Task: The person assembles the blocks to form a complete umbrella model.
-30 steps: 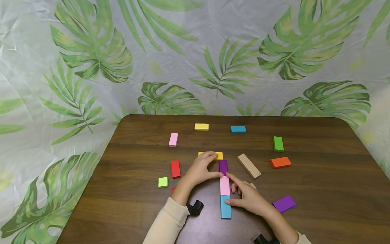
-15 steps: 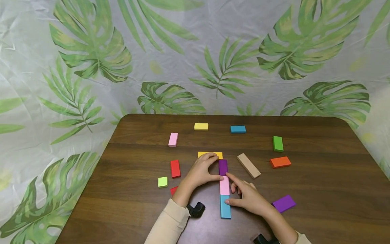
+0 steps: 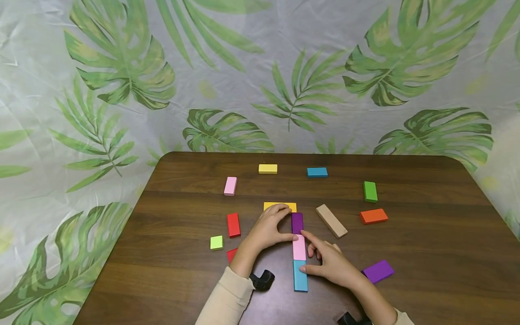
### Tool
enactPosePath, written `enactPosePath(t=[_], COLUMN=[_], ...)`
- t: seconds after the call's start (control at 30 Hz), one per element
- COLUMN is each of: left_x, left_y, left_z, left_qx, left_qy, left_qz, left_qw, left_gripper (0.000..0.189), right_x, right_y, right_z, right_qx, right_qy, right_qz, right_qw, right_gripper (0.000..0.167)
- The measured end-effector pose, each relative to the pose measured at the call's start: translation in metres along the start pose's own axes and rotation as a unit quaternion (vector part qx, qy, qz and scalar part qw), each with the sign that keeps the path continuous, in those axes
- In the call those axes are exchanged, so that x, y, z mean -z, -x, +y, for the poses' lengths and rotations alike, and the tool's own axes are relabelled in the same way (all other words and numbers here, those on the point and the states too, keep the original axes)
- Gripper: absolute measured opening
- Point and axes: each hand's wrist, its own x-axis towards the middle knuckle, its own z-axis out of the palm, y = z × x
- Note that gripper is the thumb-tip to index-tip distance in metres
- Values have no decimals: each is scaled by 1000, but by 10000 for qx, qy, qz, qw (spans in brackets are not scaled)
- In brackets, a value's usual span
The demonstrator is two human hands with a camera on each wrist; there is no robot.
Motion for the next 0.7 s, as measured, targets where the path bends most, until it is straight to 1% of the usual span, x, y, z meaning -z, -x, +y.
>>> enactPosePath(t=[0.27, 0.4, 0.47, 0.53, 0.6, 0.7], left_x=[-1, -2, -2, -2, -2, -2], left_y=[0, 0, 1, 1, 1, 1], left_z=[-2, -3, -3, -3, -3, -3], left_qx=[-35, -45, -47, -58, -46, -49], left_qy=[42, 56, 70, 79, 84, 72], left_qz=[38, 55, 67, 83, 77, 80], left_qw=[10000, 10000, 9999, 9999, 9999, 9999], left_gripper=[72, 72, 72, 72, 72, 72], right_x=[-1, -1, 0, 4, 8, 9], right_y=[-1, -1, -2, -1, 0, 0], right_z=[0, 1, -1, -10, -19, -19], right_qx=[23, 147, 270, 392, 571, 805], right_qy=[-145, -557, -773, -949, -986, -919], right_qz=[141, 326, 544, 868, 1278, 1885], right_qw=[9998, 9978, 9952, 9909, 9852, 9744], right_gripper=[75, 68, 63, 57, 53, 54])
